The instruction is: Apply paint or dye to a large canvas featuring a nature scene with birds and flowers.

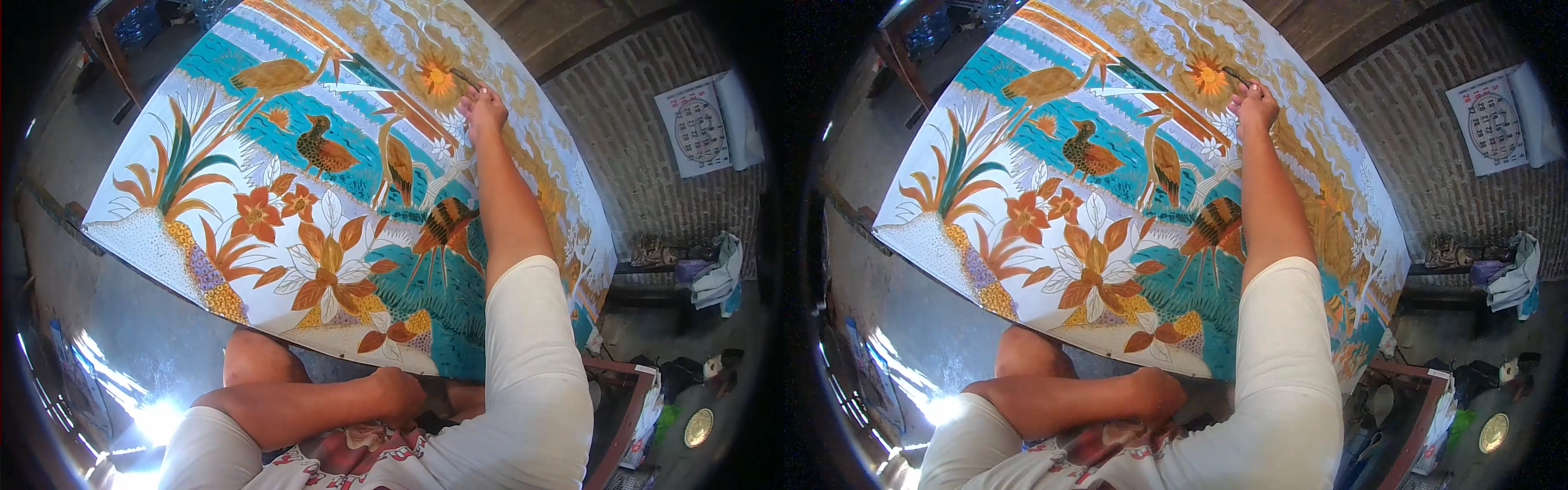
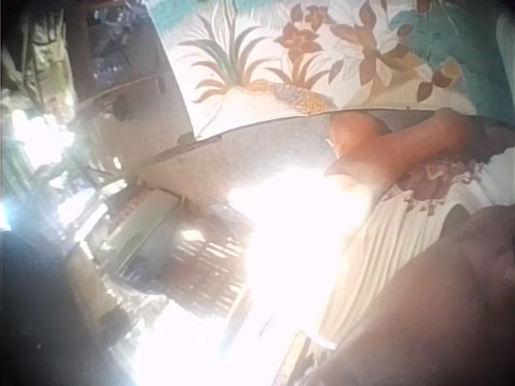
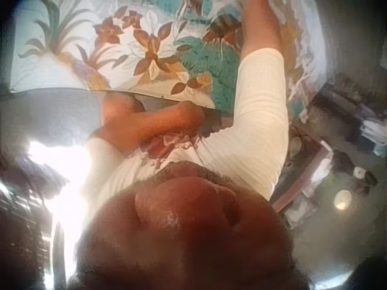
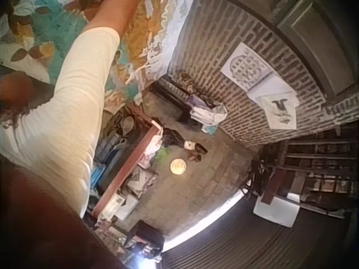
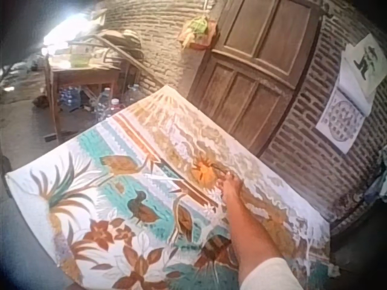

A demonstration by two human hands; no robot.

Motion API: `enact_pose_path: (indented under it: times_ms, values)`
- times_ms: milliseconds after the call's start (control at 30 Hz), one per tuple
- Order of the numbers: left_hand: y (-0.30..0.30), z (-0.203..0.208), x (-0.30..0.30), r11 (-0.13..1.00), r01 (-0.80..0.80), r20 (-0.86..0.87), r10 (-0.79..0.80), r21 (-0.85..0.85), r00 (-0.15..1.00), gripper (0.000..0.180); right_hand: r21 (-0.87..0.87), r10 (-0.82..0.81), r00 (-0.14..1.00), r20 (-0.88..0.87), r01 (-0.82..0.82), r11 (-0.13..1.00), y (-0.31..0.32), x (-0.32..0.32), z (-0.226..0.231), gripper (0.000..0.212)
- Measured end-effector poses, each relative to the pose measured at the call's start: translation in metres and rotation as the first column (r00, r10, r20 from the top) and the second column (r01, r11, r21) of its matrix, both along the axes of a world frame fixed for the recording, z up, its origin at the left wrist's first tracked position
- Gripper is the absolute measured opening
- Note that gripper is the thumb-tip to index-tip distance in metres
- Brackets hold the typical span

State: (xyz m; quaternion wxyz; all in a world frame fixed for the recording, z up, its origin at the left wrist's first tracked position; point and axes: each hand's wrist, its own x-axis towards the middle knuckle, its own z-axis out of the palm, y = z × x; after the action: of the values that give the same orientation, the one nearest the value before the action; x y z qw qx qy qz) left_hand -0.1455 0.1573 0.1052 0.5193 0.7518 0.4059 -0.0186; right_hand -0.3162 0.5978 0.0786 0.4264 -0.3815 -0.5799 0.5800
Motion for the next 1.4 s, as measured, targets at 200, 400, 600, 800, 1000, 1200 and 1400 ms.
enact_pose_path:
  times_ms: [200, 400, 600, 800, 1000, 1200, 1400]
  values:
    - [0.005, 0.000, 0.000, 0.999, 0.037, 0.000, -0.037, -0.017, 0.999, 0.047, -0.062, 0.020, 1.000, -0.015, -0.020, 0.998, -0.005, 0.002, -0.007, 0.028]
    - [0.003, -0.013, 0.006, 0.999, 0.030, -0.012, -0.029, 0.025, 0.999, 0.045, -0.020, 0.010, 0.997, -0.073, -0.011, 1.000, -0.005, -0.005, 0.001, 0.028]
    - [0.007, -0.012, 0.004, 1.000, 0.022, -0.025, -0.023, -0.008, 0.999, 0.040, -0.003, 0.019, 0.999, -0.029, -0.019, 1.000, -0.004, -0.012, 0.008, 0.029]
    - [0.009, -0.007, -0.001, 0.998, 0.020, 0.005, -0.019, -0.064, 1.000, 0.050, 0.016, 0.054, 0.998, -0.026, -0.054, 0.998, -0.015, -0.028, 0.013, 0.031]
    - [0.009, -0.009, 0.001, 0.998, 0.044, -0.022, -0.045, -0.045, 0.999, 0.042, 0.082, -0.013, 0.996, 0.085, 0.006, 0.997, -0.001, -0.017, 0.014, 0.028]
    - [0.002, -0.023, 0.009, 1.000, -0.006, -0.017, 0.006, -0.006, 1.000, 0.040, 0.090, -0.066, 0.994, 0.091, 0.058, 0.994, 0.002, 0.002, 0.003, 0.025]
    - [0.005, -0.030, 0.011, 1.000, 0.030, -0.050, -0.030, -0.006, 0.998, 0.039, 0.047, -0.060, 0.998, 0.022, 0.059, 0.997, 0.002, 0.009, -0.003, 0.024]
